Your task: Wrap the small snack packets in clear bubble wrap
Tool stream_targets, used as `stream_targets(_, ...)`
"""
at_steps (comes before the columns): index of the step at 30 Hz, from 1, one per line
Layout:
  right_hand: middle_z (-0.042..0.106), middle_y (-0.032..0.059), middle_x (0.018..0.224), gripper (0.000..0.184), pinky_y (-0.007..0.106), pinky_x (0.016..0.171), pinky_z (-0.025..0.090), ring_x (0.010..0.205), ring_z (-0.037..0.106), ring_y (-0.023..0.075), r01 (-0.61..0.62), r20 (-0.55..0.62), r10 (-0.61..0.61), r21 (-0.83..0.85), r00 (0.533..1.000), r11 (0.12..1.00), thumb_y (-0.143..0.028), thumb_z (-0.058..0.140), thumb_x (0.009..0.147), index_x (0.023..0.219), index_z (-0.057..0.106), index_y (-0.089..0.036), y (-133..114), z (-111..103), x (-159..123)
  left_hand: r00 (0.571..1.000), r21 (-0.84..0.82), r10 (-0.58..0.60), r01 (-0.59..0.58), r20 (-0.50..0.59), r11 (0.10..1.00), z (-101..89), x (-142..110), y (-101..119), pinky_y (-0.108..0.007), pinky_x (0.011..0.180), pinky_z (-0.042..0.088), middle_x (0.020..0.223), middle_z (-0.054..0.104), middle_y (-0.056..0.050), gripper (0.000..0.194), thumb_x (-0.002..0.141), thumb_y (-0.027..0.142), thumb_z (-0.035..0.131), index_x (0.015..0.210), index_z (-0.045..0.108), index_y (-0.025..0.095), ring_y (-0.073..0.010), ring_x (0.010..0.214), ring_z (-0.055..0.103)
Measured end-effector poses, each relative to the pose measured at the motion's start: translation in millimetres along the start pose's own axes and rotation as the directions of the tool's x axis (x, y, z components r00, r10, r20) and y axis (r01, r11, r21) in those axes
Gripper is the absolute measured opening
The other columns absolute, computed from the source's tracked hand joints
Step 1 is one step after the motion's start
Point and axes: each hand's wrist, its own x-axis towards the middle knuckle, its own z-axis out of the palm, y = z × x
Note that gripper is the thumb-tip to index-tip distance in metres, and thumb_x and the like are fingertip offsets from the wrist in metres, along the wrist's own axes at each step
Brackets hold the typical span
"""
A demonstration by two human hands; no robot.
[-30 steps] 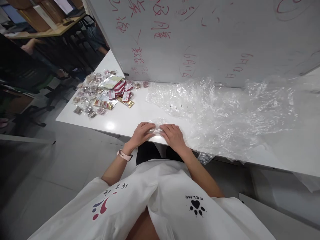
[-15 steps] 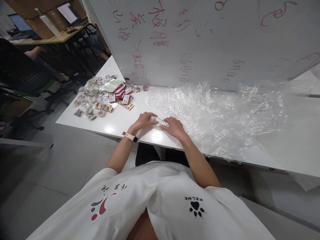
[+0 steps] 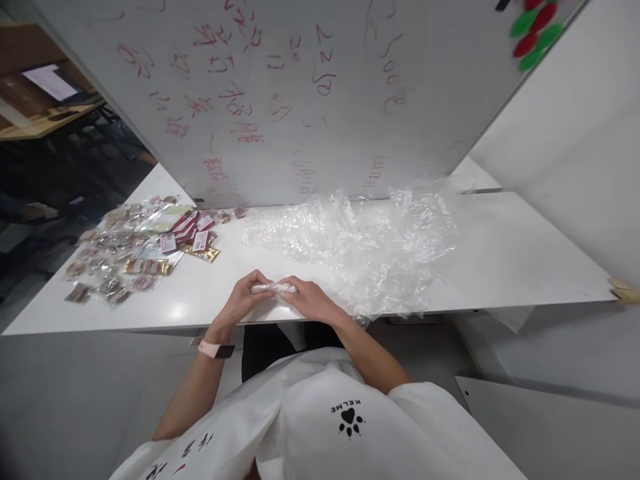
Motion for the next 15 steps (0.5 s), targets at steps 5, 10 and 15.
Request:
stream_targets(5, 0.072, 0.0038, 0.097, 0.026, 0.034, 0.075, 0.051, 0.083, 0.065, 0.0190, 0.046, -0.120, -0.069, -0.191, 0.990, 0.981, -0.038, 0.054, 0.097, 0.112, 0.070, -0.025, -23, -43, -41, 0.994, 0.044, 0.107, -0.107, 0.005, 0.993, 32.4, -10, 22, -0.033, 0.081, 0.053, 0.100, 0.067, -0.005, 0.028, 0.082, 0.040, 0.071, 0.100, 0.061, 0.022, -0.0200, 0.091, 0.064)
stream_targets(10, 0.072, 0.0029, 0.095, 0.020, 0.032, 0.070, 0.056, 0.081, 0.068, 0.0165, 0.184, -0.717, -0.016, 0.157, 0.697, 0.970, -0.038, 0.072, 0.084, 0.097, 0.070, -0.023, 3, -159, -75, 0.916, 0.339, 0.184, -0.056, -0.357, 0.939, 38.6, -22, -11, -0.041, 0.093, 0.052, 0.122, 0.063, -0.011, 0.035, 0.093, 0.042, 0.057, 0.123, 0.057, 0.022, -0.0244, 0.109, 0.062)
stream_targets(15, 0.059, -0.0022, 0.082, 0.007, 0.025, 0.055, 0.043, 0.061, 0.059, 0.0086, 0.451, -0.960, 0.265, 0.197, -0.093, 0.871, -0.018, 0.056, 0.089, 0.088, 0.049, -0.021, 65, -352, -70, 0.770, 0.751, 0.477, 0.004, -0.423, 0.660, 40.3, -29, -56, -0.041, 0.088, 0.050, 0.107, 0.071, -0.010, 0.021, 0.093, 0.028, 0.056, 0.109, 0.065, 0.019, -0.0257, 0.101, 0.062)
